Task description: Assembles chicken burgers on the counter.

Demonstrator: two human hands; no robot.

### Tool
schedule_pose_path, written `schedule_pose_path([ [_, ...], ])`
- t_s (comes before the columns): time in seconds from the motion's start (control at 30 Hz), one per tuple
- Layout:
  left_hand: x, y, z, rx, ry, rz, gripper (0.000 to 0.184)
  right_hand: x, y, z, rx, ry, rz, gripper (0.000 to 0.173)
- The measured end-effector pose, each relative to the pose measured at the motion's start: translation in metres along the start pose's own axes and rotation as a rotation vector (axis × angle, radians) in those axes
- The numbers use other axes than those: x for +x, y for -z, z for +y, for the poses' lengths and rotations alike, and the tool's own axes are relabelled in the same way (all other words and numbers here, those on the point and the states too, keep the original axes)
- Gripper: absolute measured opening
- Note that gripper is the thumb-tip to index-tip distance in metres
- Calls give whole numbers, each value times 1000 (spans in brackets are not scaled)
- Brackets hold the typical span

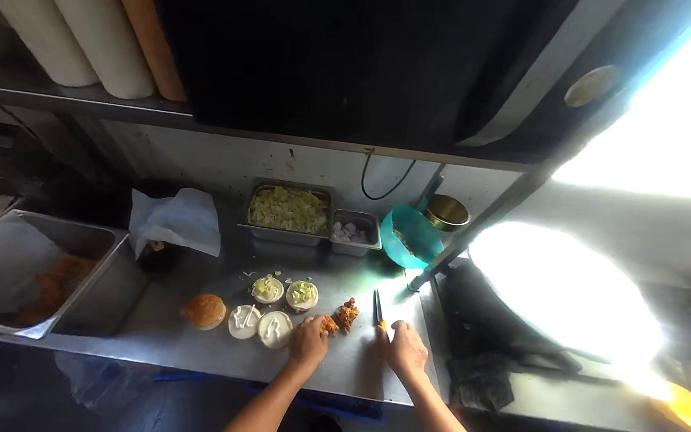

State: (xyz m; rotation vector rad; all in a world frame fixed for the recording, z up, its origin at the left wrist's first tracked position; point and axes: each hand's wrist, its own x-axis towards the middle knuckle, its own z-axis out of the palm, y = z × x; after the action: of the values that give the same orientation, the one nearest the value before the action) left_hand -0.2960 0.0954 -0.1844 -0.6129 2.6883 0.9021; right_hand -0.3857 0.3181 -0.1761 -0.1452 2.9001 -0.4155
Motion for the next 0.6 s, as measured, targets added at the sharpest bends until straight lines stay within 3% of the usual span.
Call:
schedule_pose_path([
  [0.07,-3,0,1,-96,26,22,41,7,-1,-16,73,215,39,52],
  [0.17,-6,2,-3,-234,41,110,40,27,-6,-46,88,429,-96,66],
  [0.27,-13,19,-17,-350,57,227,42,43,-16,-59,81,471,-212,72],
  [0.43,-14,80,-54,-379,137,414,45,54,-31,-56,285,506,-97,57],
  [0.6,23,122,-83,-313,151,415,46,51,-16,-104,523,574,-80,54],
])
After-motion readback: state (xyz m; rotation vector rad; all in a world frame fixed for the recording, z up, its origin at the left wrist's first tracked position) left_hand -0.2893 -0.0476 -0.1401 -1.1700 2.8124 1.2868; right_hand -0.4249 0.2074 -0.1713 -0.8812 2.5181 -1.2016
